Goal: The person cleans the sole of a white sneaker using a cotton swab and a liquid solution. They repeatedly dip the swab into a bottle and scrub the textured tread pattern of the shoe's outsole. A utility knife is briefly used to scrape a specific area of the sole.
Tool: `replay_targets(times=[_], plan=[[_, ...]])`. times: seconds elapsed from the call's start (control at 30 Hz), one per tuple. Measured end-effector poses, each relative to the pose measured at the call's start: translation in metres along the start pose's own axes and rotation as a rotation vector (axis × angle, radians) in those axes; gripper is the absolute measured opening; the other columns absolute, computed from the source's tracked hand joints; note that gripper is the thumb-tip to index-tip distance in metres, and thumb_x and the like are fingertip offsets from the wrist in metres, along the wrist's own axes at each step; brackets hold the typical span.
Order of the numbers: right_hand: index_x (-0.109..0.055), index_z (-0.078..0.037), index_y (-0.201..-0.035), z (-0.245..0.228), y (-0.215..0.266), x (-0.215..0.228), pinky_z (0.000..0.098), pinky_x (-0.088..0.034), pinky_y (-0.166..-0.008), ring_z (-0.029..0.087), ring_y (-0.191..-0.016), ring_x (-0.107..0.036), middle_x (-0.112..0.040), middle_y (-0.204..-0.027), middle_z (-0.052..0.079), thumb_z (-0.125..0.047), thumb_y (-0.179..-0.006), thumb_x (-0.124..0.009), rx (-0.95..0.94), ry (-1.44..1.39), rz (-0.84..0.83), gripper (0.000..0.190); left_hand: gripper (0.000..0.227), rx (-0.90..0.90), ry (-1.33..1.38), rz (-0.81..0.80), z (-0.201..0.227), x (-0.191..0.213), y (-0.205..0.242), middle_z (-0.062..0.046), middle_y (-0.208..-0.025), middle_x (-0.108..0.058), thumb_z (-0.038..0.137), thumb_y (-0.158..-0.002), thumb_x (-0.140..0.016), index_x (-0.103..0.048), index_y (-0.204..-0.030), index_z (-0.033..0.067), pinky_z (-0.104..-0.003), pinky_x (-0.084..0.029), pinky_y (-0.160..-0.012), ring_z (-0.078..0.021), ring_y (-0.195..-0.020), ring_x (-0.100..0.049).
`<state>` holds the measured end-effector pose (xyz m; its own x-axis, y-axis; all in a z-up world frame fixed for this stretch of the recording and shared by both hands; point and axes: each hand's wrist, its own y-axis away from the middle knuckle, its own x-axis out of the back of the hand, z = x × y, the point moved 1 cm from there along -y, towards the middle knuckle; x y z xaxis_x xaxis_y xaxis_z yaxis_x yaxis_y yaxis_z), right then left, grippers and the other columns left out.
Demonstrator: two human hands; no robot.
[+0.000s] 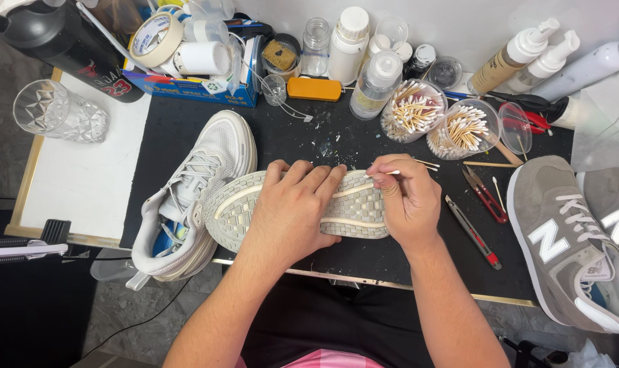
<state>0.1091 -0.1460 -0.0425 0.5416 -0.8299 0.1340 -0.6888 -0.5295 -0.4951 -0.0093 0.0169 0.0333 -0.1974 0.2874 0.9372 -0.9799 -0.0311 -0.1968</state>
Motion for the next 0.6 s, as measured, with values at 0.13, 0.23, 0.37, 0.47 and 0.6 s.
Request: replay_targets(times=[0.13, 0.23, 0.37, 0.47, 0.6], plan=[[-0.058, -0.001, -0.111, -0.012, -0.009, 0.002, 0.0261, -0.056, -0.082, 0.013, -0.093, -0.068, -0.07, -0.107, 0.012, 0.0, -0.104, -0.066, 0.038, 0.166, -0.022, 0.01, 0.105, 0.02, 0.009, -0.032, -0.001, 0.0, -0.005, -0.009, -0.118, -0.069, 0.039, -0.042, -0.097, -0.061, -0.135, 0.0047, -0.048, -0.04, -0.099, -0.0275, -0.11, -0.06], [-0.062, 0.0, -0.11, -0.019, -0.013, 0.001, 0.0265, -0.055, -0.08, 0.014, -0.091, -0.067, -0.07, -0.106, 0.011, 0.001, -0.102, -0.067, 0.03, 0.249, -0.04, 0.009, 0.104, 0.019, 0.018, -0.029, -0.001, 0.001, -0.006, -0.008, -0.119, -0.069, 0.039, -0.042, -0.097, -0.062, -0.134, 0.0046, -0.048, -0.04, -0.099, -0.0273, -0.11, -0.06], [-0.066, 0.001, -0.108, -0.022, -0.016, -0.001, 0.0265, -0.054, -0.078, 0.014, -0.088, -0.067, -0.069, -0.103, 0.01, 0.003, -0.101, -0.066, 0.034, 0.305, -0.087, 0.007, 0.104, 0.011, 0.05, 0.007, -0.005, 0.002, -0.003, -0.009, -0.119, -0.07, 0.042, -0.041, -0.096, -0.063, -0.133, 0.0047, -0.048, -0.04, -0.1, -0.0278, -0.111, -0.06], [-0.066, 0.001, -0.106, -0.019, -0.018, -0.002, 0.0256, -0.053, -0.073, 0.014, -0.084, -0.066, -0.07, -0.102, 0.01, 0.003, -0.101, -0.066, -0.003, 0.281, -0.096, 0.006, 0.103, 0.012, 0.059, 0.022, -0.006, 0.001, -0.002, -0.009, -0.119, -0.07, 0.042, -0.042, -0.096, -0.063, -0.132, 0.005, -0.048, -0.04, -0.101, -0.0282, -0.111, -0.06], [-0.066, 0.002, -0.107, -0.016, -0.017, -0.006, 0.0259, -0.054, -0.075, 0.014, -0.086, -0.066, -0.069, -0.102, 0.01, 0.003, -0.102, -0.065, 0.047, 0.306, -0.06, 0.005, 0.102, 0.028, 0.047, 0.023, -0.006, -0.002, -0.002, -0.009, -0.12, -0.07, 0.041, -0.042, -0.096, -0.064, -0.132, 0.006, -0.048, -0.039, -0.101, -0.0278, -0.112, -0.06]])
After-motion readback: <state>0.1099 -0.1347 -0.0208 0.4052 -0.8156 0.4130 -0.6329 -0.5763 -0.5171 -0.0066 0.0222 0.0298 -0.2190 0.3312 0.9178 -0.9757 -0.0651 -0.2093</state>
